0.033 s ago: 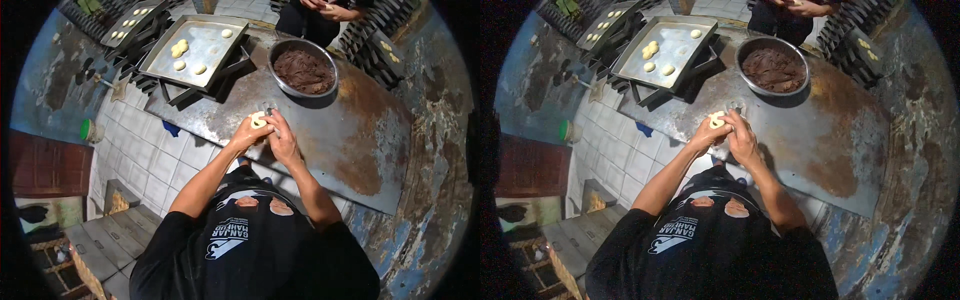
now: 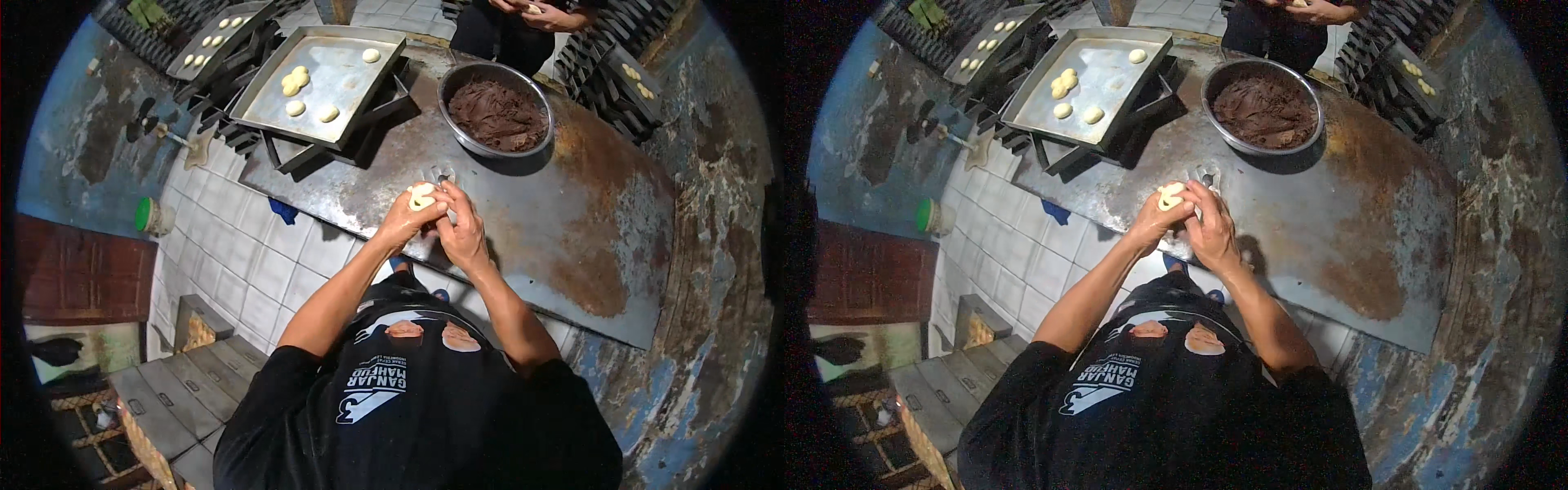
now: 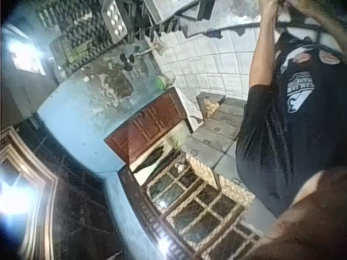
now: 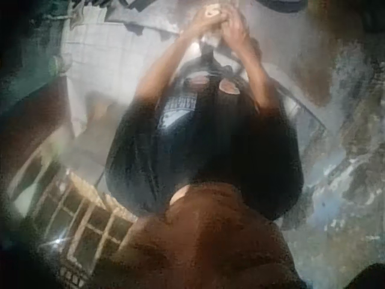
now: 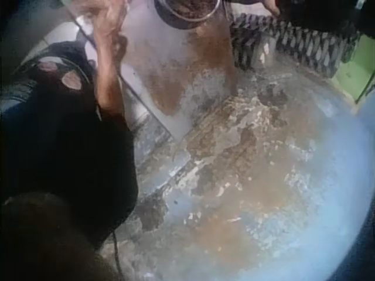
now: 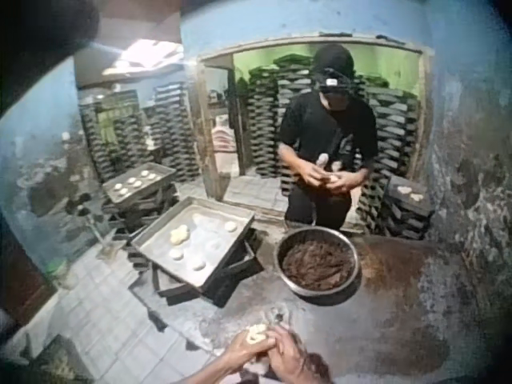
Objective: The person fills dough balls with a dark filling using a spoon, rolls them by hand, and places them onto metal trays. The person then stacks the filled trays onto a large vertical rack.
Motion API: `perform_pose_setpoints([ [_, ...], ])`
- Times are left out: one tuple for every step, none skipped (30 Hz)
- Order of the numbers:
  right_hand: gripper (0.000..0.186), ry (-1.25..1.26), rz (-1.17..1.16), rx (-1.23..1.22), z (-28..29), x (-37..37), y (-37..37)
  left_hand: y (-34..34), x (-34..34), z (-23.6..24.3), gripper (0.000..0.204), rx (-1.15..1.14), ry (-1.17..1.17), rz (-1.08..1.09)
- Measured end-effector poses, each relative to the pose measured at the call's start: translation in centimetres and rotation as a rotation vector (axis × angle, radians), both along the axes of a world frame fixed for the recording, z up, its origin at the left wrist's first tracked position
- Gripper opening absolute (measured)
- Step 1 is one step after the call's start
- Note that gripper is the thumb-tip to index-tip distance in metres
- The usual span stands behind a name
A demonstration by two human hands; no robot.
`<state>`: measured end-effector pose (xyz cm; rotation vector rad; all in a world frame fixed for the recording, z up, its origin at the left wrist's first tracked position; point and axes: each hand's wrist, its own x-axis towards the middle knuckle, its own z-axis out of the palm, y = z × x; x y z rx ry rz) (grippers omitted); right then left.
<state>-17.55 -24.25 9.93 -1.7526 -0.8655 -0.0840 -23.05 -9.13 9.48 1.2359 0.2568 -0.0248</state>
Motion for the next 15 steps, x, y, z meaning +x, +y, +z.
perform_pose_setpoints([
  [0.043, -0.123, -0.099, -0.070, 0.2, -0.4, 0.2, -0.6, -0.5, 0.5, 0.028, -0.001, -0.023, 0.075],
  [0.043, -0.118, -0.103, -0.057, 0.1, -1.0, 0.6, -1.0, -1.0, 0.9, 0.029, -0.002, -0.047, 0.150],
  [0.041, 0.240, -0.073, 0.051, -0.2, -1.6, 1.2, -1.2, -1.2, 1.1, 0.029, 0.011, -0.045, 0.146],
  [0.040, 0.590, -0.022, 0.159, -0.5, -1.9, 1.9, -1.2, -1.3, 1.3, 0.031, 0.052, -0.053, 0.234],
  [0.033, 0.807, -0.060, 0.311, -1.1, -2.2, 2.6, -1.1, -1.3, 1.6, 0.035, 0.092, -0.062, 0.323],
  [0.033, 0.805, -0.041, 0.320, -1.5, -2.2, 3.0, -1.6, -1.5, 1.6, 0.039, 0.065, -0.099, 0.329],
  [0.032, 0.994, 0.056, 0.503, -1.8, -1.8, 3.2, -0.8, -1.9, 1.3, 0.041, 0.237, -0.176, 0.285],
  [0.032, 1.182, 0.155, 0.683, -2.1, -1.2, 3.0, -0.1, -2.3, 1.0, 0.043, 0.409, -0.249, 0.237],
  [0.029, 1.283, 0.371, 0.582, -3.1, 0.3, 2.7, 1.1, -2.7, 0.7, 0.040, 0.497, -0.275, 0.247],
  [0.019, 1.254, 0.434, 0.407, -2.6, 1.4, 2.9, 2.3, -3.0, 0.1, 0.039, 0.579, -0.297, 0.258],
  [0.016, 0.923, 0.425, 0.109, -0.9, 1.8, 3.5, 3.3, -3.9, 1.5, 0.036, 0.726, -0.155, 0.126],
  [0.013, 0.579, 0.407, -0.171, 0.9, 2.1, 4.2, 4.6, -4.4, 2.1, 0.033, 0.728, -0.075, 0.014],
  [0.013, 0.286, 0.478, -0.163, 2.0, 1.7, 5.5, 5.7, -4.8, 2.8, 0.031, 0.735, -0.003, -0.102],
  [0.013, -0.004, 0.553, -0.146, 3.1, 0.5, 7.4, 7.8, -5.2, 1.5, 0.025, 0.669, -0.022, -0.179],
  [0.021, -0.048, 0.540, -0.217, 4.6, -0.6, 9.0, 9.8, -6.4, 0.1, 0.025, 0.627, 0.106, -0.072],
])
